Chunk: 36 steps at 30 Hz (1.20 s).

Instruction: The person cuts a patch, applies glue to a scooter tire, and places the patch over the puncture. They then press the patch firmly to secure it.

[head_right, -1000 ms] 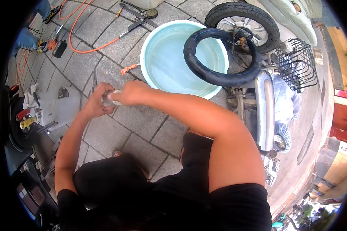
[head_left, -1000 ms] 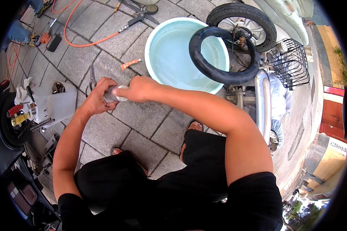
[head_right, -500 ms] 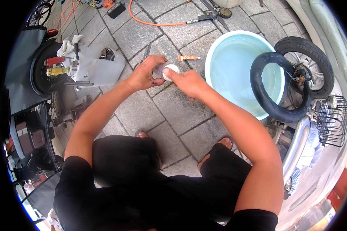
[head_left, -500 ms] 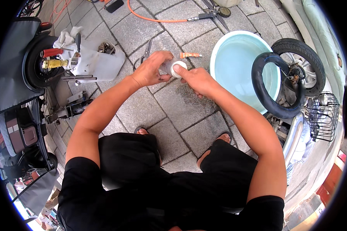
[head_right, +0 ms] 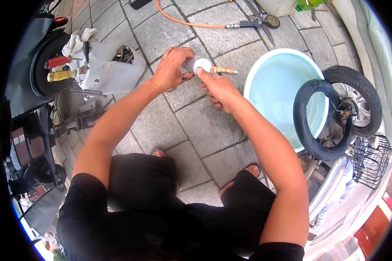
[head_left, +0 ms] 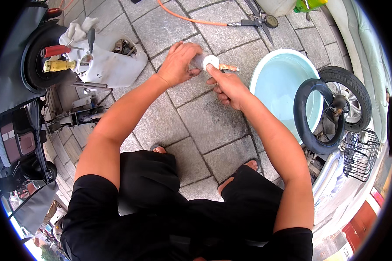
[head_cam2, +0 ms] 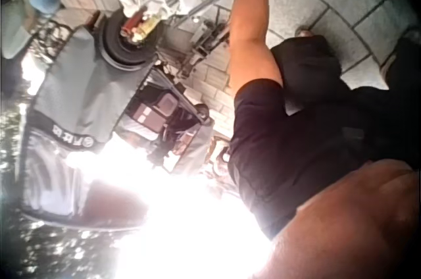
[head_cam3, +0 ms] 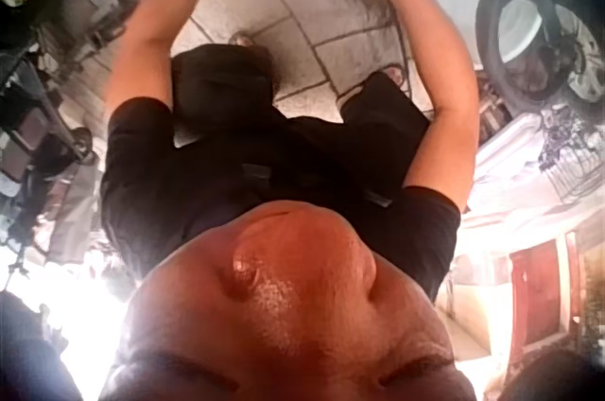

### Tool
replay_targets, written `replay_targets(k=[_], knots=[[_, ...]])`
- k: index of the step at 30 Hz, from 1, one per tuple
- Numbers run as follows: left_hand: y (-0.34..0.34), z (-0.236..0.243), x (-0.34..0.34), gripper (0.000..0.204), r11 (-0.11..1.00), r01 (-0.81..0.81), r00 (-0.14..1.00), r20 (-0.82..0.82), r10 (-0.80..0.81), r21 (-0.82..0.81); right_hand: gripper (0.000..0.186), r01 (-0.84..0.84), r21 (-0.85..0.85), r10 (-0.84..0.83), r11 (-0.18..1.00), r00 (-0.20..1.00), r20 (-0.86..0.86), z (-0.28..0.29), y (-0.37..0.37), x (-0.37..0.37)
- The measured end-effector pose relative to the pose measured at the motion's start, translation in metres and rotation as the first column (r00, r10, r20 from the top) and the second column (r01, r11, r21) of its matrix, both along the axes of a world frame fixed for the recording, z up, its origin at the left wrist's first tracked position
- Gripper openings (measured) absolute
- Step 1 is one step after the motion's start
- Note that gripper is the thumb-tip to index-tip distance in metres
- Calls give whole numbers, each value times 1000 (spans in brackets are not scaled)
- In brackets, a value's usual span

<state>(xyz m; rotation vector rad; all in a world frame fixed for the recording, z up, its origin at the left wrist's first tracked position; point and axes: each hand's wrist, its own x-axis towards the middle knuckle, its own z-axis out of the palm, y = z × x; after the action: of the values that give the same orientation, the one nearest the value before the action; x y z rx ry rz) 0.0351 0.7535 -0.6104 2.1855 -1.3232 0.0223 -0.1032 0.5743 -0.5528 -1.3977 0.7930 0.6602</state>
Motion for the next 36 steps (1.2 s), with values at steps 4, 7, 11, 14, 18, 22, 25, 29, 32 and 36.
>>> replay_targets(k=[4,7,11,14,18,22,25,29,32,36], knots=[[-16,-25,36,79,897,-442,772,-521,364,-28,57,-376,-611,531,697,843,85,-34,13,22],[-33,-48,51,80,776,-600,584,-769,258,-195,51,-366,-781,633,505,773,47,-46,25,40],[-42,-60,46,78,778,-587,577,-791,206,-226,42,-424,-904,704,62,660,-261,-56,-3,44],[-49,-62,49,82,800,-579,592,-756,280,-157,38,-564,-804,693,-188,503,-516,-53,-19,50],[-51,-62,50,84,795,-593,596,-733,329,-125,35,-617,-756,697,-219,443,-564,-73,-25,55],[-48,-71,30,69,714,-696,620,-566,543,-75,32,-371,-922,677,110,707,-204,-68,-29,46],[-42,-51,0,49,859,-511,285,-936,209,36,31,-247,-675,451,695,881,142,-8,-51,43],[-47,32,-40,34,971,-205,44,-993,-113,-120,24,206,-39,-173,978,900,400,37,-69,10],[-58,52,-58,28,968,-110,226,-954,-195,-224,21,314,105,-329,943,850,411,53,-75,-15],[-60,71,-72,26,931,-73,444,-848,-290,-357,24,330,284,-426,900,803,417,66,-76,-36]])
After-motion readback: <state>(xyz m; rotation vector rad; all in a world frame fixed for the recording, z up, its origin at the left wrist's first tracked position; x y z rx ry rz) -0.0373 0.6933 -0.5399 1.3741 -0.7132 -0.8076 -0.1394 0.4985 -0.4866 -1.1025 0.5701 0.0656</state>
